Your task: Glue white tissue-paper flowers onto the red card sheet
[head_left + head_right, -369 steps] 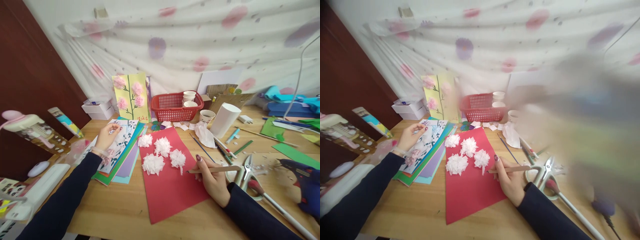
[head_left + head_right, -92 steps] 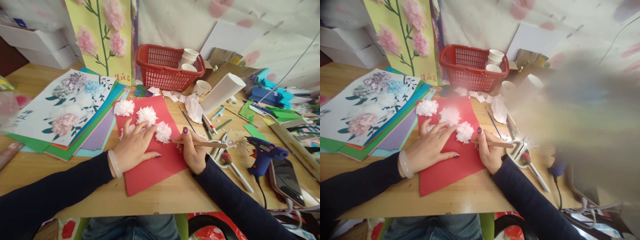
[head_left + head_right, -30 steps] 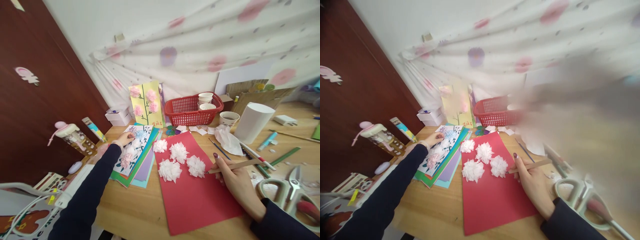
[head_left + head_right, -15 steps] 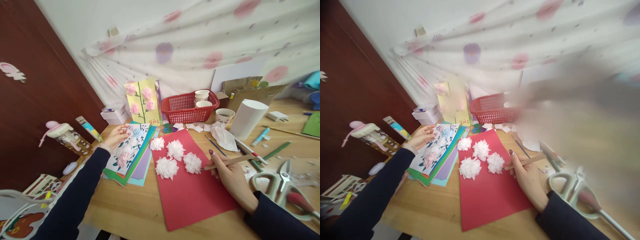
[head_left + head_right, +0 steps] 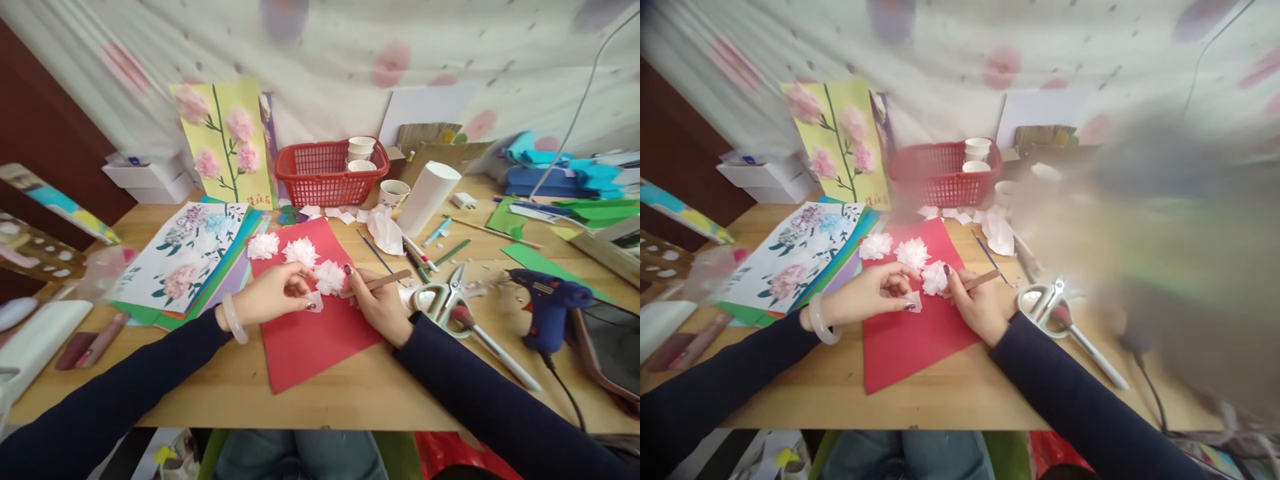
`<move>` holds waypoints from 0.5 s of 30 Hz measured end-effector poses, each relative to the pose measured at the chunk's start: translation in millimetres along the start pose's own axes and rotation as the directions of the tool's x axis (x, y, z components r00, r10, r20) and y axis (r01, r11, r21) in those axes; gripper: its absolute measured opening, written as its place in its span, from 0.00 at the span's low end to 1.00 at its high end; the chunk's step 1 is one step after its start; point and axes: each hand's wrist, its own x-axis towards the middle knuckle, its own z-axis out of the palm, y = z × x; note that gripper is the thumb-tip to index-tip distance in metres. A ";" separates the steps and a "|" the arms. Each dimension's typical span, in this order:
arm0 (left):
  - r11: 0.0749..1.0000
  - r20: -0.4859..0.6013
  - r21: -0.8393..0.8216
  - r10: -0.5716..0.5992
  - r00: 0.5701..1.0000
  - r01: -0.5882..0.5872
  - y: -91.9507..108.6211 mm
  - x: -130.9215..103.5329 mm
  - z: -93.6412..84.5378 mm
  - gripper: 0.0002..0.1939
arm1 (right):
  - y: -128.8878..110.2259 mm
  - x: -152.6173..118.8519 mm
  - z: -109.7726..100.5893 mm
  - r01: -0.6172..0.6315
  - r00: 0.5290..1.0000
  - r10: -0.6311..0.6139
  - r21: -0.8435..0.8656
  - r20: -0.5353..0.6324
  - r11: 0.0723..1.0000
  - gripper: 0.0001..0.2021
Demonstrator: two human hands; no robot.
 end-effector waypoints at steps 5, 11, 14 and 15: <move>0.976 -0.063 0.193 0.115 0.991 -0.101 2.1 13.2 24.3 0.14 | 6.9 3.2 2.4 0.002 0.999 -0.003 -0.034 -0.034 0.999 0.27; 0.907 -0.141 0.409 0.171 0.975 -0.100 4.1 26.6 33.6 0.13 | 5.7 2.6 2.0 -0.037 0.996 0.041 0.051 -0.082 0.998 0.27; 0.892 -0.150 0.439 0.194 0.969 -0.111 4.6 29.7 35.2 0.14 | 0.3 -0.5 0.2 -0.037 0.994 0.049 0.120 -0.093 0.992 0.28; 0.886 -0.152 0.447 0.211 0.966 -0.123 4.5 29.9 34.9 0.15 | -1.2 -1.4 -0.2 -0.025 0.997 0.034 0.120 -0.075 0.992 0.28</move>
